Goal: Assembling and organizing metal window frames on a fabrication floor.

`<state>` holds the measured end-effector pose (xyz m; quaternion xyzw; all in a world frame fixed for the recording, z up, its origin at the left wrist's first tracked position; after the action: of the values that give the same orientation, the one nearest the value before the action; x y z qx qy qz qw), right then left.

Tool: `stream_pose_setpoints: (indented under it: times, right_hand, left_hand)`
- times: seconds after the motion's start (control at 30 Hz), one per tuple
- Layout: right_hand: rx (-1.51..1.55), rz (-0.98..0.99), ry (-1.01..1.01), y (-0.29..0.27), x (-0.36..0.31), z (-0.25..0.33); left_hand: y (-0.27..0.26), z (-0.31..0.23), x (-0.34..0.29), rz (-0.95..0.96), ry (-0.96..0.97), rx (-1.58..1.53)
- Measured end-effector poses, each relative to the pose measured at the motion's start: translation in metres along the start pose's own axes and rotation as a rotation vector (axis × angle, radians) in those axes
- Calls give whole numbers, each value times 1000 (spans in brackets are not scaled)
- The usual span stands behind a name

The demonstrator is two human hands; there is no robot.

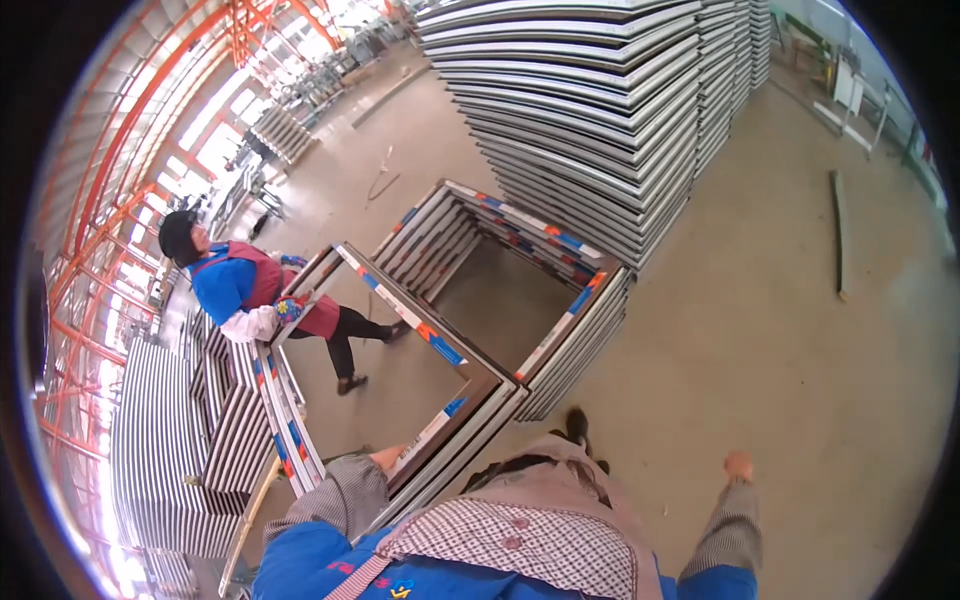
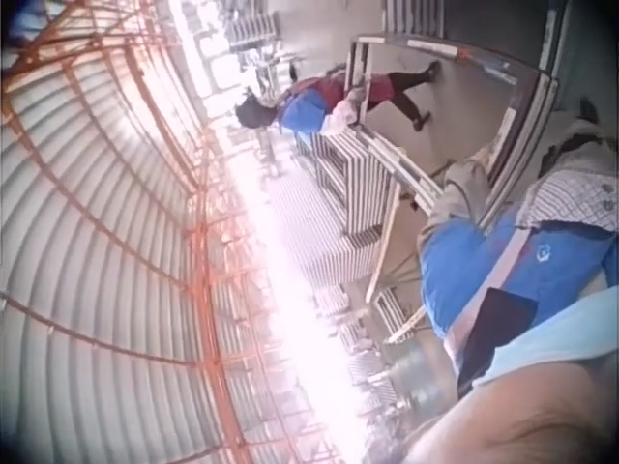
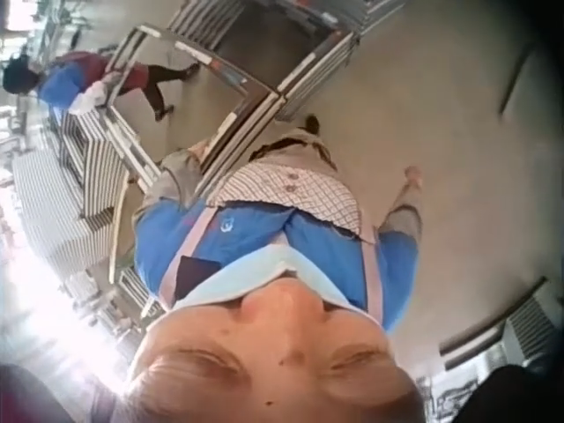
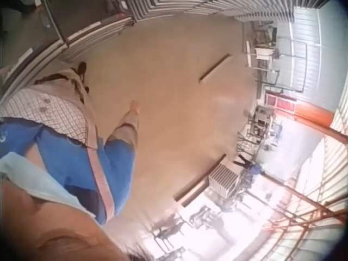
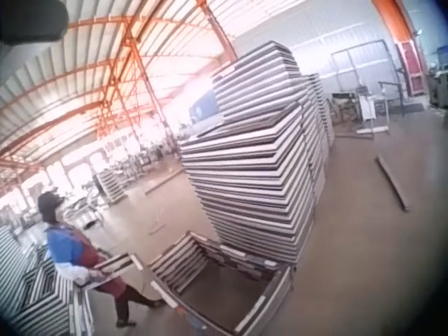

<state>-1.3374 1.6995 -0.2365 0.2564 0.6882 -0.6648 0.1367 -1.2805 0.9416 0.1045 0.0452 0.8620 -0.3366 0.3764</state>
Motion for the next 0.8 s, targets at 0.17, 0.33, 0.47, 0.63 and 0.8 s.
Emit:
stream_pose_setpoints:
  times: [0.17, 0.33, 0.47, 0.63, 0.8]
  right_hand:
    - [461, -316, -179, -119, 51, 47]
    - [102, -214, -427, -63, 78, 60]
    - [2, 184, -297, -81, 69, 75]
    - [52, 76, -547, -101, 160, -31]
    - [207, 25, -473, -194, 253, 7]
  left_hand:
    - [3, -175, 42, -40, -83, -20]
    - [8, -273, 131, 54, -258, -189]
    - [25, -229, 233, 55, -235, -417]
    - [53, -211, 358, 324, -280, -873]
    - [53, -315, 336, -48, 2, -97]
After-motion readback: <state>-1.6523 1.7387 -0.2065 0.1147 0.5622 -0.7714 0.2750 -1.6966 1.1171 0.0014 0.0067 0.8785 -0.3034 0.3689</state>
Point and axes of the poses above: each hand's wrist, its own x-axis towards the middle knuckle, its own y-axis out of the palm, z = x × y, the point moved 1 cm from there along x, towards the middle knuckle, and after that the axes turned 3 degrees about -z, right-handed, at the moved point
